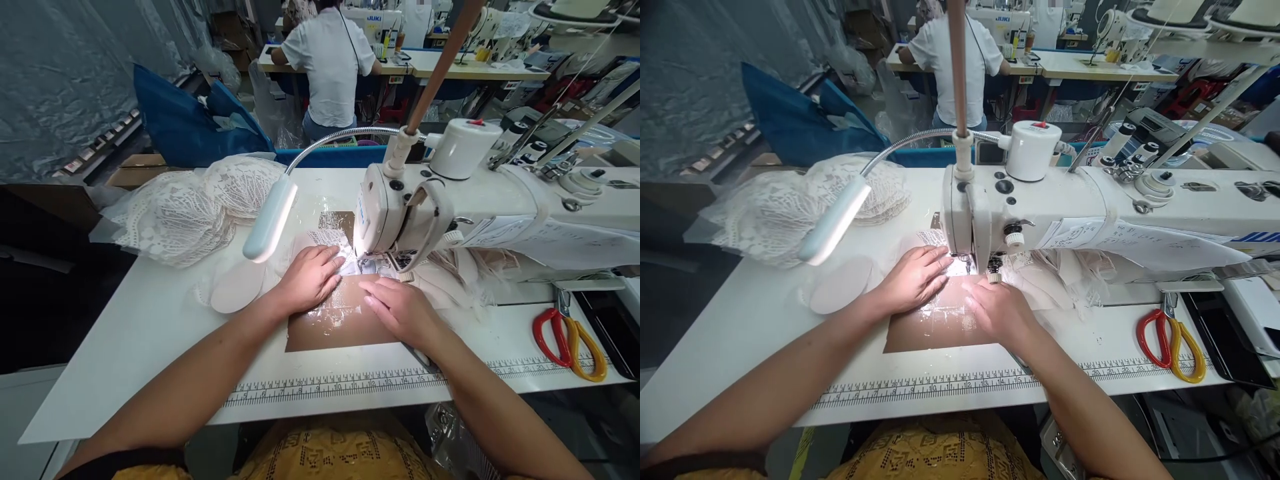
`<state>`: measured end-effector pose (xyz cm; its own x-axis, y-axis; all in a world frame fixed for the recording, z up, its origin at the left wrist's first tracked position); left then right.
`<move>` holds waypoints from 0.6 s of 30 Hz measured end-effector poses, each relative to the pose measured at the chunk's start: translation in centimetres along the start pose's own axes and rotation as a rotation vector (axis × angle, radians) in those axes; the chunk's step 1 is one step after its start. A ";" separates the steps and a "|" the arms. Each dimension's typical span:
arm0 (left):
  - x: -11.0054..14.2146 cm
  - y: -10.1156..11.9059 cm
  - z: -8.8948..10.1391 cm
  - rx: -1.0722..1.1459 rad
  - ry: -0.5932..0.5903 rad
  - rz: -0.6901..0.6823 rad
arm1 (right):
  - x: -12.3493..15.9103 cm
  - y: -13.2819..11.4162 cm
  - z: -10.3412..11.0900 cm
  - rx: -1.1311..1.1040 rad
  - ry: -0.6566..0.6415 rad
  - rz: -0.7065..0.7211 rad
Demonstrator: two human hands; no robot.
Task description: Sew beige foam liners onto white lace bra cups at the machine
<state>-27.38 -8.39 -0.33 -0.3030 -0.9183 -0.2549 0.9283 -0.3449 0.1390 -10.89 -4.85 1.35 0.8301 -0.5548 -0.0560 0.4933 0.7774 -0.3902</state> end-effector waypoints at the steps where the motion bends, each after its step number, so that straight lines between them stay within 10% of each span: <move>1: 0.1 0.0 0.0 -0.001 0.006 0.006 | 0.4 -0.3 0.7 -0.022 -0.034 0.002; 11: 0.7 -1.2 1.2 0.138 0.047 0.121 | 7.5 0.5 0.3 0.289 -0.242 -0.085; 18: 4.4 6.8 3.7 0.576 -0.320 -0.259 | 8.3 0.2 -1.6 0.399 -0.192 -0.007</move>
<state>-23.21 -15.52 3.04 -0.6295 -0.7741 -0.0668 0.5826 -0.5271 0.6186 -4.34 -9.76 -0.63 0.8408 -0.5251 0.1316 0.5299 0.8480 -0.0025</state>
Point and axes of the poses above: each hand's wrist, its own x-axis away from the middle knuckle, its own z-axis out of the back of the hand, y = z × x, the point moved 6 cm from there along -x, towards the middle knuckle, and after that the axes turned 3 degrees about -z, right-handed, at the moved point
